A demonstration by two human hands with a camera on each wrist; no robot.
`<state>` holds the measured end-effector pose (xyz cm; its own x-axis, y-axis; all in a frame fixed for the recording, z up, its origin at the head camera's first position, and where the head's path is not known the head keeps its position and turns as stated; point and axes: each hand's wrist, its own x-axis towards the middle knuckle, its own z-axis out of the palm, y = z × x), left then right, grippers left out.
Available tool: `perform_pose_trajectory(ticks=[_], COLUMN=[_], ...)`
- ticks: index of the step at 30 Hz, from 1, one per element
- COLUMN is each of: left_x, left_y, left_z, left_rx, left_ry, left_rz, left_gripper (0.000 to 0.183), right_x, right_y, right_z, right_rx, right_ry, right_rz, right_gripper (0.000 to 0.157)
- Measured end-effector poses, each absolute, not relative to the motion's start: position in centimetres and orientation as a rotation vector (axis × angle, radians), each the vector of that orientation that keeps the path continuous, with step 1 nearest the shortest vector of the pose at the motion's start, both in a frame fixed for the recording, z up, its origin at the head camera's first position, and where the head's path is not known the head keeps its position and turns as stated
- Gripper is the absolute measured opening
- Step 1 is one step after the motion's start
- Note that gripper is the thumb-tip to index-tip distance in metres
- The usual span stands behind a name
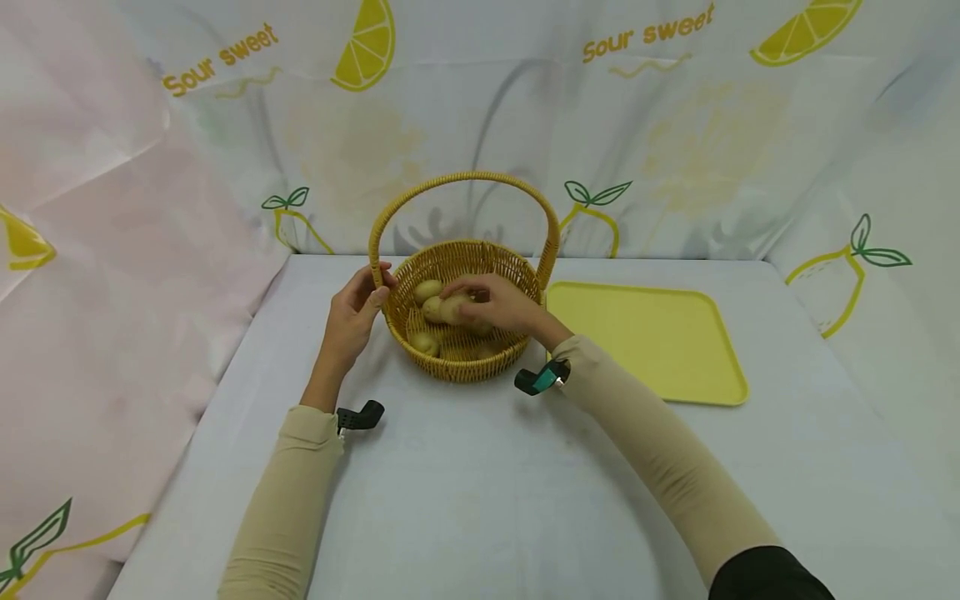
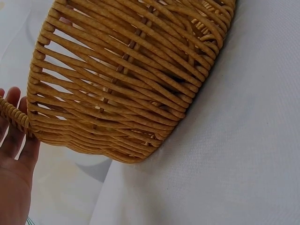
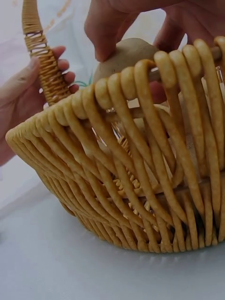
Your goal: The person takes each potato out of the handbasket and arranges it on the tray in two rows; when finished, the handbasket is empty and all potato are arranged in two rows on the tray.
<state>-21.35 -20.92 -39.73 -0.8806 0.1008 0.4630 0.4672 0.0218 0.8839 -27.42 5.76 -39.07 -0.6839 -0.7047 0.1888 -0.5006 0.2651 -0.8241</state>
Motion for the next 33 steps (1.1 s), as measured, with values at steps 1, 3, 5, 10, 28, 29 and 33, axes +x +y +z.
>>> perform_pose_trajectory(ticks=[1, 3, 5, 10, 28, 29, 33], left_x=[-21.4, -21.4, -21.4, -21.4, -21.3, -21.3, -21.2], left_y=[-20.9, -20.9, -20.9, -20.8, -20.8, -20.8, -20.8], left_z=[-39.7, -39.7, -39.7, -39.8, -39.7, -39.7, -39.7], left_rx=[-0.586, -0.587, -0.588, -0.591, -0.566, -0.568, -0.565], left_ry=[-2.030, -2.030, -2.030, -2.033, -2.047, -2.046, -2.045], left_rz=[-1.938, -1.938, -1.940, -1.944, -1.934, -1.932, -1.927], left_gripper=[0.031, 0.031, 0.031, 0.031, 0.030, 0.030, 0.030], right_x=[-27.4, -27.4, -27.3, -27.1, -25.5, -25.4, -25.0], right_y=[5.8, 5.8, 5.9, 6.1, 8.3, 8.5, 9.1], right_z=[-39.0, -39.0, -39.0, -39.2, -37.3, -37.2, -36.9], right_rx=[-1.111, -1.079, -1.038, -0.936, -0.906, -0.900, -0.894], right_ry=[2.313, 2.303, 2.282, 2.220, 2.317, 2.325, 2.356], right_rz=[-1.396, -1.412, -1.432, -1.490, -1.604, -1.605, -1.616], right_gripper=[0.029, 0.029, 0.033, 0.047, 0.050, 0.050, 0.050])
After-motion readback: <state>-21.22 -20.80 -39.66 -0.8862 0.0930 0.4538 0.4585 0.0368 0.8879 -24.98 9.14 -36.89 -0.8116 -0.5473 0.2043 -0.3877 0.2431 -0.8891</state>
